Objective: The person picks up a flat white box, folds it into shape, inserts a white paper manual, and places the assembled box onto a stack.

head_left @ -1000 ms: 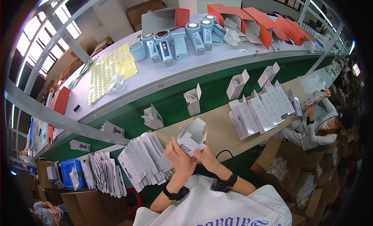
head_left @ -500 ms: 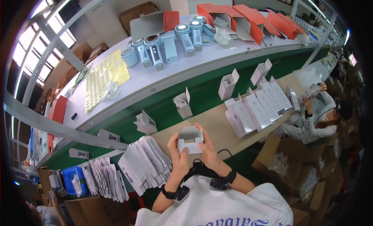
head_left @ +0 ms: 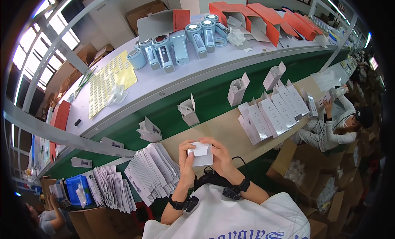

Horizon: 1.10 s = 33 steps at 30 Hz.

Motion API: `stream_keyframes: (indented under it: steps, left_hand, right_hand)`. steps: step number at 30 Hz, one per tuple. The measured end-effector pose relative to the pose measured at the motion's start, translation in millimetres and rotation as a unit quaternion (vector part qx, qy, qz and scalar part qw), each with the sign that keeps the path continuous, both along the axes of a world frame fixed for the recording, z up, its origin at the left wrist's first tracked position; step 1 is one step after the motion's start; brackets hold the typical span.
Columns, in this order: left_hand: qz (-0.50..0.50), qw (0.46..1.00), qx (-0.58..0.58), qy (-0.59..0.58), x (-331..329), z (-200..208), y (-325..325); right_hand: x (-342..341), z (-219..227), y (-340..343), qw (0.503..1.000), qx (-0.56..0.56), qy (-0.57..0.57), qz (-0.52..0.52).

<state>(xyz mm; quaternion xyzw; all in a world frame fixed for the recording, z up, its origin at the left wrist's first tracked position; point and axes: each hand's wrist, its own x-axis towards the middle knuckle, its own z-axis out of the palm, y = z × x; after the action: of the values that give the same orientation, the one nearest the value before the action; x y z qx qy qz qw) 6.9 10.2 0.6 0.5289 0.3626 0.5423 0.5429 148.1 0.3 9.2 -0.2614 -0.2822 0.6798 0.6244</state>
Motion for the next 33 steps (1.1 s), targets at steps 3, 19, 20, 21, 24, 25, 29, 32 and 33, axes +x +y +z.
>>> stream_keyframes:
  steps: [3, 19, 20, 21, 24, 25, 29, 32, 33]
  left_hand:
    - [0.001, 1.0, -0.003, -0.025, 0.6, -0.8, 0.0]
    - [0.094, 0.995, -0.032, 0.031, 16.0, 5.8, -2.3]
    - [0.104, 0.993, -0.028, 0.039, 16.5, 4.3, -2.6]
    - [0.113, 0.992, -0.025, 0.047, 17.7, 3.3, -2.8]
    - [0.122, 0.991, -0.027, 0.05, 20.5, 3.8, -4.2]
    - [0.126, 0.99, -0.028, 0.052, 20.9, 4.0, -4.5]
    - [0.099, 0.993, -0.038, 0.045, 16.4, 4.8, -4.7]
    - [0.074, 0.995, -0.021, 0.063, 13.6, 7.7, -5.7]
    - [0.062, 0.995, -0.012, 0.071, 13.6, 9.8, -6.4]
  right_hand:
    - [-1.4, -1.5, -0.3, 1.0, 0.016, -0.018, -0.008]
    - [-9.7, -18.4, -1.8, 0.983, -0.016, -0.171, -0.069]
    - [-10.2, -18.1, -2.0, 0.982, -0.015, -0.173, -0.072]
    - [-9.8, -18.2, -2.0, 0.982, -0.014, -0.175, -0.075]
    - [-8.5, -16.9, -1.9, 0.98, -0.012, -0.183, -0.074]
    - [-8.3, -16.2, -1.9, 0.98, -0.01, -0.187, -0.074]
    - [-7.8, -12.4, -2.8, 0.979, 0.004, -0.193, -0.073]
    - [-5.6, -13.6, -0.3, 0.979, 0.011, -0.191, -0.073]
    - [-4.7, -13.7, 0.6, 0.979, 0.015, -0.191, -0.073]
